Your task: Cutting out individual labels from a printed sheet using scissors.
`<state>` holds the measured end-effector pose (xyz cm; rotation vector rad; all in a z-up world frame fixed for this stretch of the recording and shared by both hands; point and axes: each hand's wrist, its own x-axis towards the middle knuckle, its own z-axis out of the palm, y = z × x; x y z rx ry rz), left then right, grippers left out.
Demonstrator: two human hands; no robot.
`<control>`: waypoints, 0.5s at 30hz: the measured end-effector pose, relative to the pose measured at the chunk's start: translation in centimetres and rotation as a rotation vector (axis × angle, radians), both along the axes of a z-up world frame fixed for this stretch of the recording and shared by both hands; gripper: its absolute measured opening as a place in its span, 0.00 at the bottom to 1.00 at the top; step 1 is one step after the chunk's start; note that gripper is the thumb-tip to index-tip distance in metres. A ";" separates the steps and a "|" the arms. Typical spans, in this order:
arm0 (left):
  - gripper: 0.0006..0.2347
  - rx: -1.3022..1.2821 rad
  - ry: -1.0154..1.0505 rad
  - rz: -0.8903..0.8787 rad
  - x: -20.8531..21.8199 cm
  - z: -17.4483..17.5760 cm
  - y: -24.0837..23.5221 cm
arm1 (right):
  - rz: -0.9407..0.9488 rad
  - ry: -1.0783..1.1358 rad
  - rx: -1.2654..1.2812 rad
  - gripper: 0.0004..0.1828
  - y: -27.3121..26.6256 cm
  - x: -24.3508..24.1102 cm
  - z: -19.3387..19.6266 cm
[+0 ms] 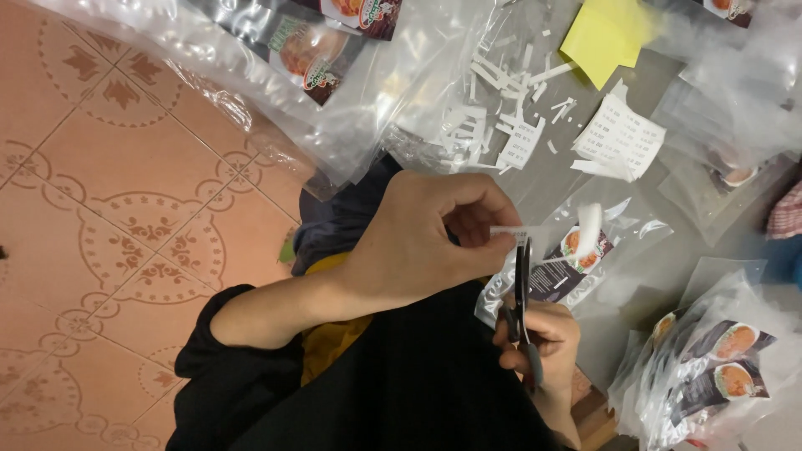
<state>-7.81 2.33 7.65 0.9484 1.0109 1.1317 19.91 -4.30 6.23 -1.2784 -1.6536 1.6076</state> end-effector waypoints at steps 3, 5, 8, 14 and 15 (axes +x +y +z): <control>0.05 -0.030 -0.009 -0.042 -0.3 0.1 0.1 | 0.035 -0.035 0.002 0.35 -0.2 0.6 -0.2; 0.05 -0.037 -0.013 -0.045 -0.4 0.1 0.1 | 0.029 -0.035 0.003 0.35 -0.4 0.7 -0.4; 0.05 -0.042 -0.030 -0.051 -0.4 0.0 0.0 | 0.022 -0.042 -0.003 0.34 -0.4 0.6 -0.2; 0.06 -0.042 -0.073 -0.029 -0.3 -0.2 -0.1 | 0.016 -0.053 0.011 0.35 -0.5 0.2 -0.2; 0.06 -0.040 -0.073 -0.026 -0.3 -0.2 -0.1 | 0.006 -0.046 0.003 0.35 -0.5 0.1 -0.1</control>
